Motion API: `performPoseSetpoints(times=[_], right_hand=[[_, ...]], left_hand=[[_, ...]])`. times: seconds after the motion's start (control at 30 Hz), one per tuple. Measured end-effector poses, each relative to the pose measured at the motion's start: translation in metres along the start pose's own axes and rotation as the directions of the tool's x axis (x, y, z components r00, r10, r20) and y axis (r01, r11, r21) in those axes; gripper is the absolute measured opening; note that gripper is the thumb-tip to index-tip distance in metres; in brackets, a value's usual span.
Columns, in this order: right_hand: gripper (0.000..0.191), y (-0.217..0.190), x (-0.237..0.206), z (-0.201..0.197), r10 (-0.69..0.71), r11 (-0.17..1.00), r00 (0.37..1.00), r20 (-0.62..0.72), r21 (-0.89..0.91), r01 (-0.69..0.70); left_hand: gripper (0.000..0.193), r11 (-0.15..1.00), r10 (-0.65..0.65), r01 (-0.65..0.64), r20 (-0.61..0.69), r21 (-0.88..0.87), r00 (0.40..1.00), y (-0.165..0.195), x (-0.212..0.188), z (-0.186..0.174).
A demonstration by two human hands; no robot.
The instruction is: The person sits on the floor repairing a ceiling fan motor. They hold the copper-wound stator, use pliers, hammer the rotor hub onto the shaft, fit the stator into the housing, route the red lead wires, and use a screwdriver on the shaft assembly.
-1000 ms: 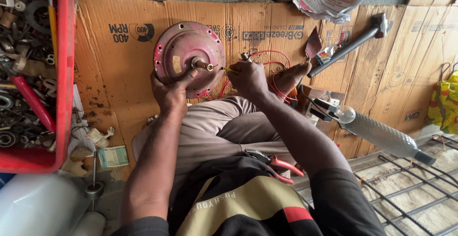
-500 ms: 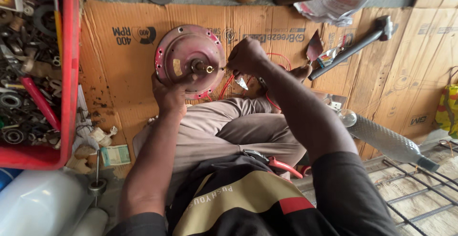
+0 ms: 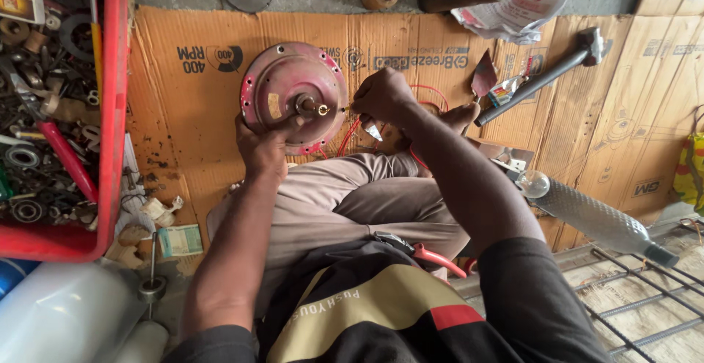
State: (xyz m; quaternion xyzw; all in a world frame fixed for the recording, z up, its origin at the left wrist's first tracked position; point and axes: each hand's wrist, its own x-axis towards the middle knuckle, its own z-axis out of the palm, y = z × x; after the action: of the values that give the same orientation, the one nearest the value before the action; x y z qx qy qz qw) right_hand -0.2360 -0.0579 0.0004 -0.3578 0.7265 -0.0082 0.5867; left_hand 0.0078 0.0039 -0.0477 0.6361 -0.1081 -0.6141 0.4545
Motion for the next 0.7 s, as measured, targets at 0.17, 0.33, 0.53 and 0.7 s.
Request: performPoseSetpoints(times=[0.17,0.33,0.53,0.7], right_hand=[[0.012,-0.014,0.012,-0.008,0.101,0.995,0.989,0.109,0.007,-0.102],[0.011,-0.021,0.017,-0.008,0.133,0.987,0.978,0.164,-0.112,-0.115],[0.014,0.0,-0.01,0.01,-0.022,0.991,0.994,-0.106,0.126,0.035],[0.014,0.012,-0.032,0.038,-0.067,0.985,0.959,-0.277,0.137,0.109]], left_hand=[[0.084,0.997,0.059,-0.056,0.045,-0.054,0.997,-0.005,0.002,-0.002],[0.082,0.998,0.057,-0.056,0.037,-0.026,0.998,-0.006,0.002,-0.001],[0.084,0.999,0.047,-0.046,-0.011,0.024,0.999,-0.001,0.001,0.002],[0.085,0.994,0.089,-0.088,-0.013,0.063,0.996,0.001,-0.002,0.003]])
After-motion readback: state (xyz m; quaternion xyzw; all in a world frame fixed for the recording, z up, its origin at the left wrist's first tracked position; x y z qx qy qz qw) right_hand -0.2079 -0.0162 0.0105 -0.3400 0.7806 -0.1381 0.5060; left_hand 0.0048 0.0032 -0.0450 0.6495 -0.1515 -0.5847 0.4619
